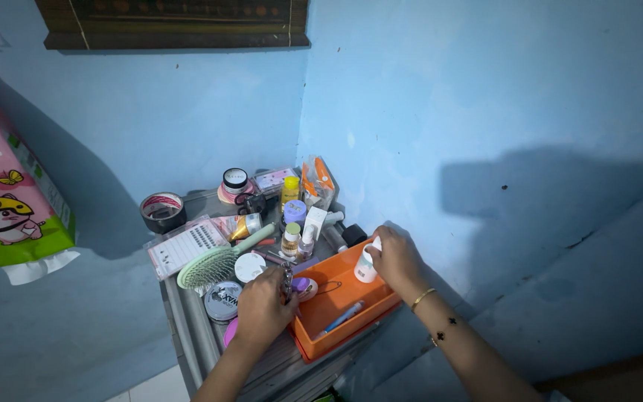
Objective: Organizing various skincare, makeup, and personal care products on a small drawer unit and into an orange basket.
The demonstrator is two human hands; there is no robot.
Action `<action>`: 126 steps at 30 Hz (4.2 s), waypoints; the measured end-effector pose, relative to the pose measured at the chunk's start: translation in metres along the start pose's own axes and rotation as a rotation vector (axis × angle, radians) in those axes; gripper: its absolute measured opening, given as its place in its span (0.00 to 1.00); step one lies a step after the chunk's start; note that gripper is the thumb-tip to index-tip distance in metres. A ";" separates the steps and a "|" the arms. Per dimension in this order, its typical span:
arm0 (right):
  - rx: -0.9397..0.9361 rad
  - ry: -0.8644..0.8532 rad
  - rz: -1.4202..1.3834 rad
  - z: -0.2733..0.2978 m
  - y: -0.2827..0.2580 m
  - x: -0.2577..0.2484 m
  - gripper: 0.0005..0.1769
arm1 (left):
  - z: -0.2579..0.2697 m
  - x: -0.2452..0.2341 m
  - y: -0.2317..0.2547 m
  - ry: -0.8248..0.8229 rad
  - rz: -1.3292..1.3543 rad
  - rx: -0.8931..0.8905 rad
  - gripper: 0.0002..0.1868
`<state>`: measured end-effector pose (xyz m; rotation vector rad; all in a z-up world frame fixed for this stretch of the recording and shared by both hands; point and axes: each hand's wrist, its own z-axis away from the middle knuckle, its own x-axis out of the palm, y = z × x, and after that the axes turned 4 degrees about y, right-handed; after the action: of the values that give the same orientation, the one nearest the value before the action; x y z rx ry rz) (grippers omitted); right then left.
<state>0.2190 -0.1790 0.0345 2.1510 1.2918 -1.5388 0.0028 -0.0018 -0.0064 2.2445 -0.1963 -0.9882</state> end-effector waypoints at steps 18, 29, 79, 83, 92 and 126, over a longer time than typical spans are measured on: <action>-0.012 -0.427 0.149 -0.138 0.045 0.058 0.19 | 0.006 0.003 0.003 -0.048 0.026 -0.111 0.17; -0.212 -0.752 0.581 -0.138 0.013 0.141 0.29 | 0.003 0.003 0.004 -0.042 0.055 -0.147 0.22; 0.186 -0.470 0.402 0.006 0.026 -0.007 0.20 | 0.005 0.011 0.004 0.075 0.035 -0.101 0.15; 0.128 -0.410 0.405 0.010 0.019 -0.011 0.21 | 0.005 0.009 0.007 0.045 0.030 -0.143 0.16; 0.054 -0.097 0.267 -0.045 -0.036 -0.058 0.23 | 0.009 0.011 0.006 0.043 0.069 -0.141 0.17; -0.107 -0.406 0.415 -0.177 0.001 0.052 0.22 | 0.010 0.011 -0.007 0.033 0.104 -0.077 0.15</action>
<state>0.3424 -0.0459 0.0679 1.7696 0.7254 -1.5717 0.0030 -0.0059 -0.0217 2.1566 -0.2535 -0.8880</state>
